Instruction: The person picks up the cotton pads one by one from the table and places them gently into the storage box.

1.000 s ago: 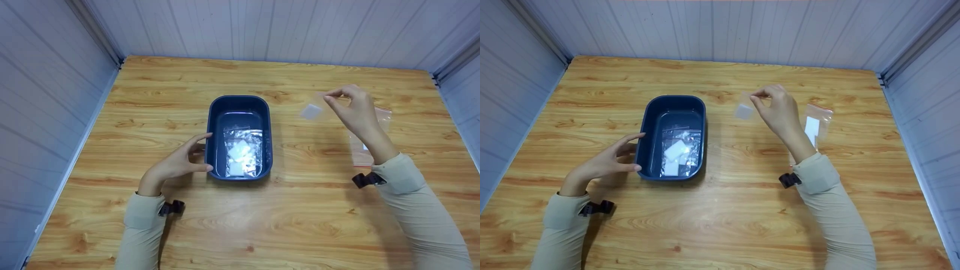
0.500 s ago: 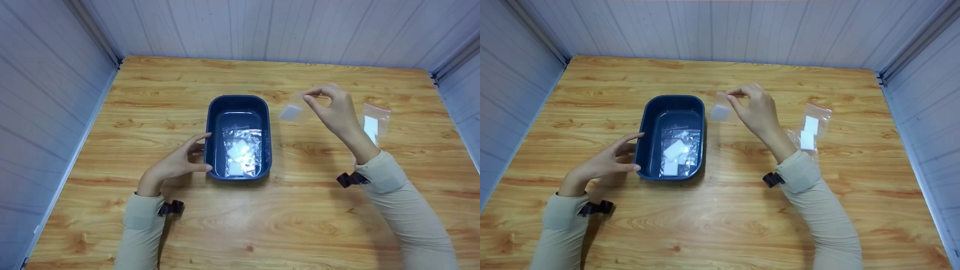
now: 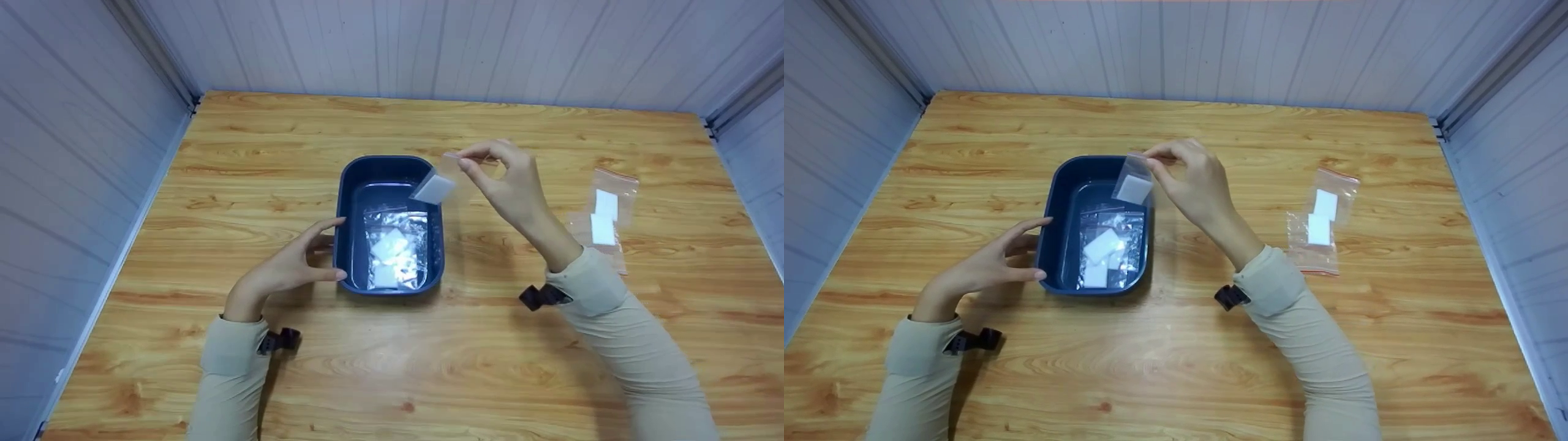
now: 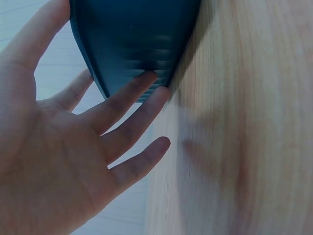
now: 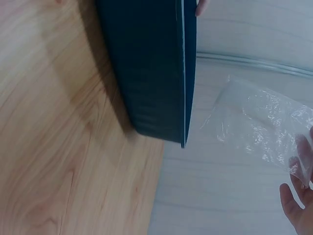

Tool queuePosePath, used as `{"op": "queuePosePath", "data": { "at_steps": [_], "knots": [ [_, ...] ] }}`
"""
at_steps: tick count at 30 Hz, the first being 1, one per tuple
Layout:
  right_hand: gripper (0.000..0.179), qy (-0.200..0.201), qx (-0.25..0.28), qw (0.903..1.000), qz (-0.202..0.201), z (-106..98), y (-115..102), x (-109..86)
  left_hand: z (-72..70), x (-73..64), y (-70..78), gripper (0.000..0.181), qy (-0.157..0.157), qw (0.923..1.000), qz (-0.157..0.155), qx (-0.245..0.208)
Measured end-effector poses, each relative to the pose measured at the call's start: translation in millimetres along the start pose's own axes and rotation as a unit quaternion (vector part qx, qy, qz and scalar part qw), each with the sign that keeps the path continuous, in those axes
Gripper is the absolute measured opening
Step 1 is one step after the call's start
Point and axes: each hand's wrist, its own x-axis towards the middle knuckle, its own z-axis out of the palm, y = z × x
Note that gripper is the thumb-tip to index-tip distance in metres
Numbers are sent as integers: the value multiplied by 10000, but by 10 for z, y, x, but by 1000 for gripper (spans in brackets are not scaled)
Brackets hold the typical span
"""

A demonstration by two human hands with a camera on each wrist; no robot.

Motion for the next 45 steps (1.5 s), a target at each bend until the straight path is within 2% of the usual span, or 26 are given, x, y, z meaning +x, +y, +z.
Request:
{"op": "queuePosePath", "data": {
  "at_steps": [13,21,30,39,45],
  "knots": [
    [10,-155,435,9989,-117,345,-77,-6,-7,-7,-10,90,-32,10000,5,21],
    [10,-430,640,9969,-158,537,-39,-40,-5,-18,7,90,-9,10000,-43,58],
    [11,-894,1063,9892,472,701,22,-106,-1,2,-14,88,-21,10000,43,86],
    [11,-1088,807,9893,551,790,104,-150,-2,5,3,91,26,9999,-36,95],
    [11,-1115,441,9907,637,805,169,-151,-4,-6,4,91,29,9999,-56,100]
  ]
}}
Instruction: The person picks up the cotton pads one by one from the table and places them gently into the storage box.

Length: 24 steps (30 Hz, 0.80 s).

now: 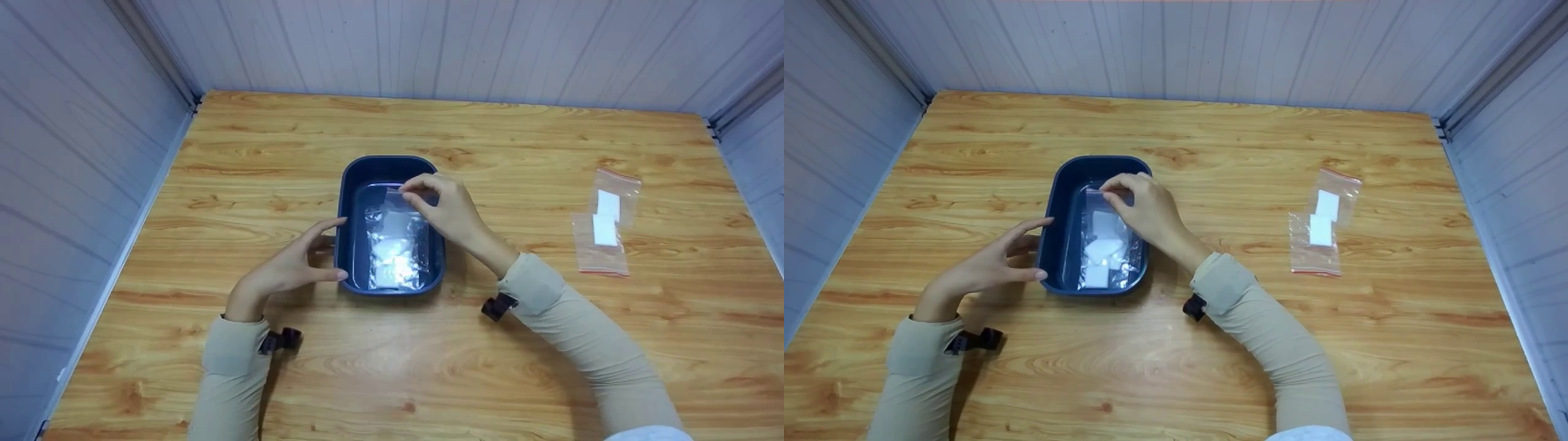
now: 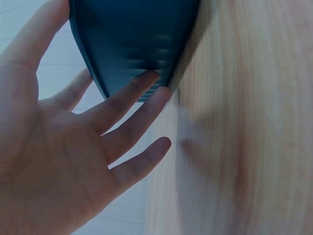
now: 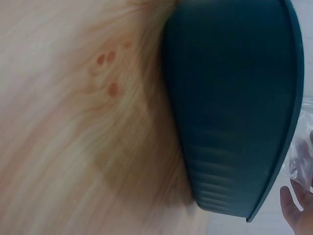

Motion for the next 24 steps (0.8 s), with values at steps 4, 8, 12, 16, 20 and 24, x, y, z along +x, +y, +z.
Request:
{"op": "queuePosePath", "data": {
  "at_steps": [4,8,12,16,20,24],
  "knots": [
    [12,50,-185,9998,96,-5,56,22,-3,0,-1,91,6,9999,-42,100],
    [15,114,-240,9994,200,-11,109,42,0,3,-1,90,-11,9999,21,139],
    [21,225,-365,9989,181,-24,144,54,2,6,-12,89,-49,9998,207,34],
    [25,356,-437,9984,52,-42,175,60,2,8,-18,90,-32,9998,212,-26],
    [26,488,-389,9980,-4,-74,193,46,-1,4,-19,90,-27,9999,140,-52],
    [25,569,-273,9980,-55,-116,204,20,0,-3,-13,90,-35,9999,81,-84]
  ]
}}
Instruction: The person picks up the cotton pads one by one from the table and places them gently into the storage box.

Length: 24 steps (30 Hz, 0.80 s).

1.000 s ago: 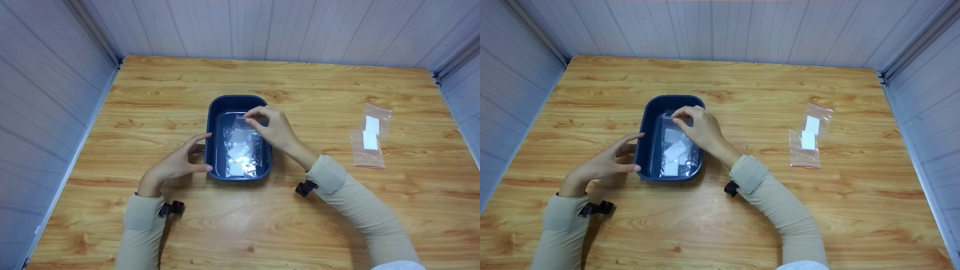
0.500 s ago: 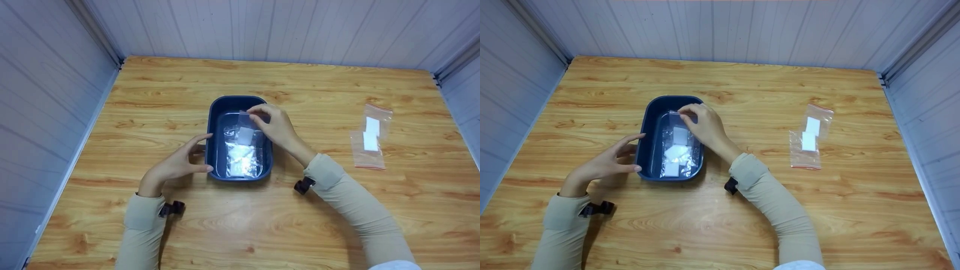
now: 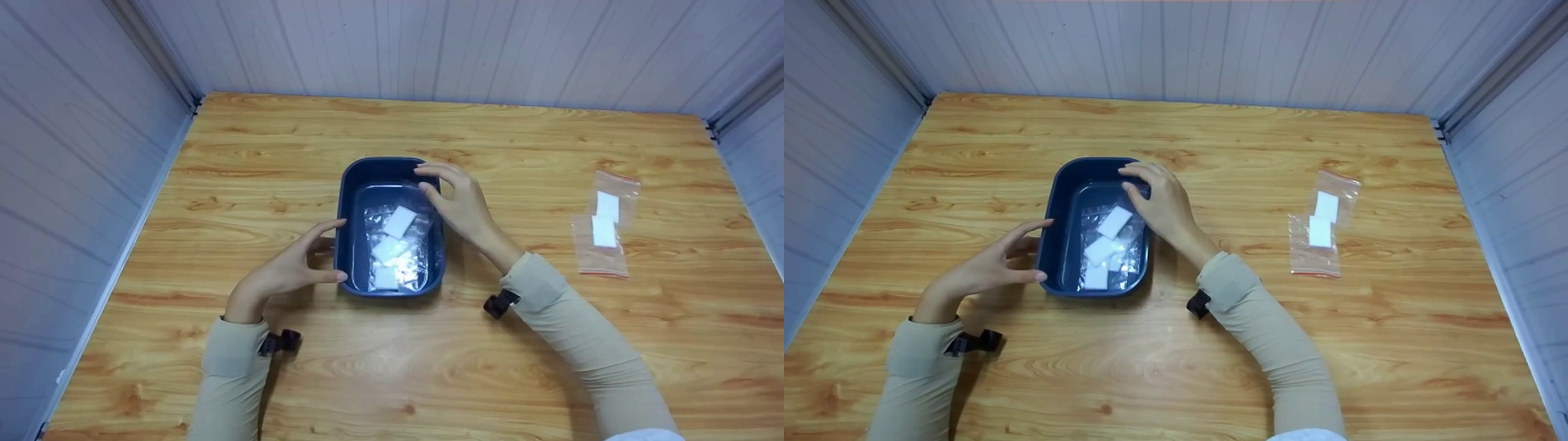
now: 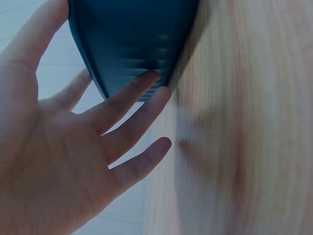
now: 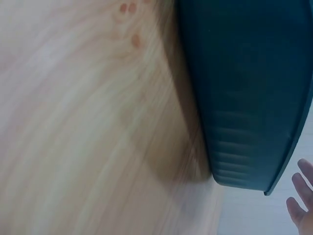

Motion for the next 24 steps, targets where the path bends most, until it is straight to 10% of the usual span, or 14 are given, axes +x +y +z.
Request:
{"op": "queuePosePath", "data": {
  "at_steps": [24],
  "knots": [
    [25,180,254,9990,308,-356,4,-160,6,-6,8,89,-19,10000,-22,32]
  ]
}}
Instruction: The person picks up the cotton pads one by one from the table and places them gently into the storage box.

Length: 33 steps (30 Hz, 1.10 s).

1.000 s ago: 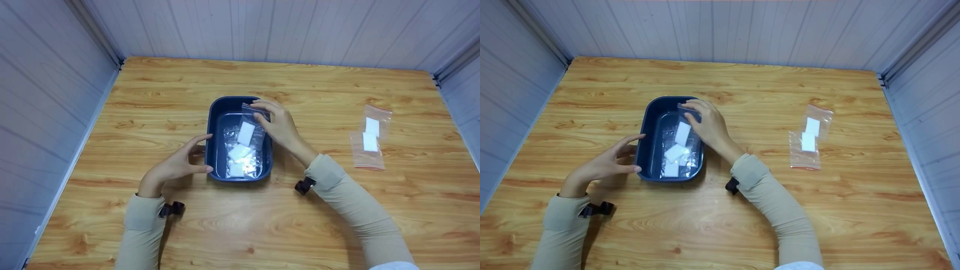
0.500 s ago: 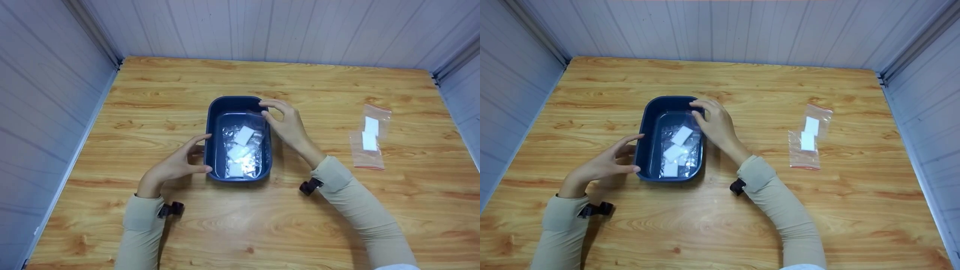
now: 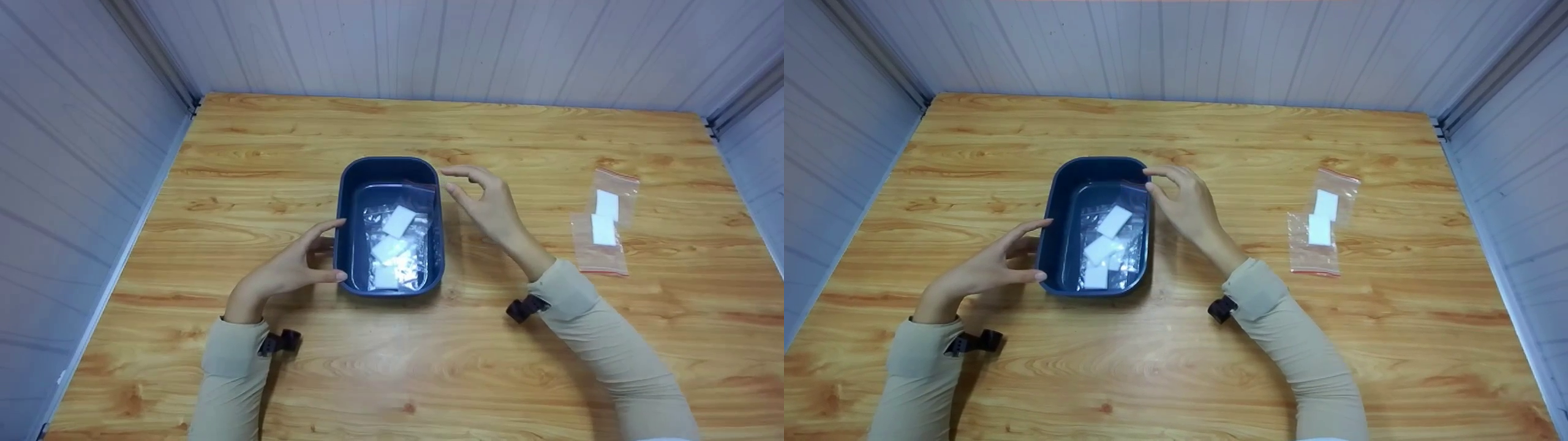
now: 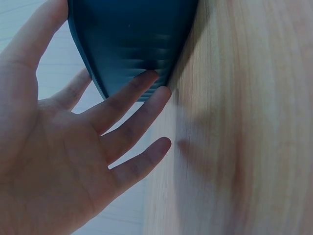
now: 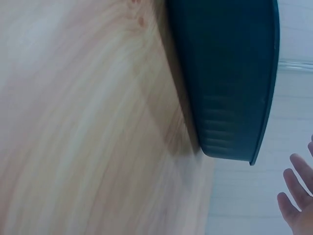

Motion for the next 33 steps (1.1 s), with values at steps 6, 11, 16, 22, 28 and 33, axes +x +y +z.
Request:
{"op": "queuePosePath", "data": {
  "at_steps": [6,11,16,22,28,33],
  "knots": [
    [25,-129,-51,9997,209,-163,-29,-75,-10,-1,13,90,-12,9999,-100,-26],
    [25,-232,-70,9991,356,-295,-50,-151,-19,-5,19,91,-11,9999,-160,-64],
    [26,-322,-242,9984,400,-403,-34,-233,-19,-6,26,91,-25,9998,-150,-126],
    [27,-367,-484,9975,369,-544,0,-335,-13,1,18,90,-27,10000,-24,-44],
    [27,-388,-644,9958,521,-692,50,-453,-10,2,7,89,26,10000,4,77],
    [28,-288,-782,9950,554,-816,87,-528,-10,-3,6,89,26,10000,-30,87]
  ]
}}
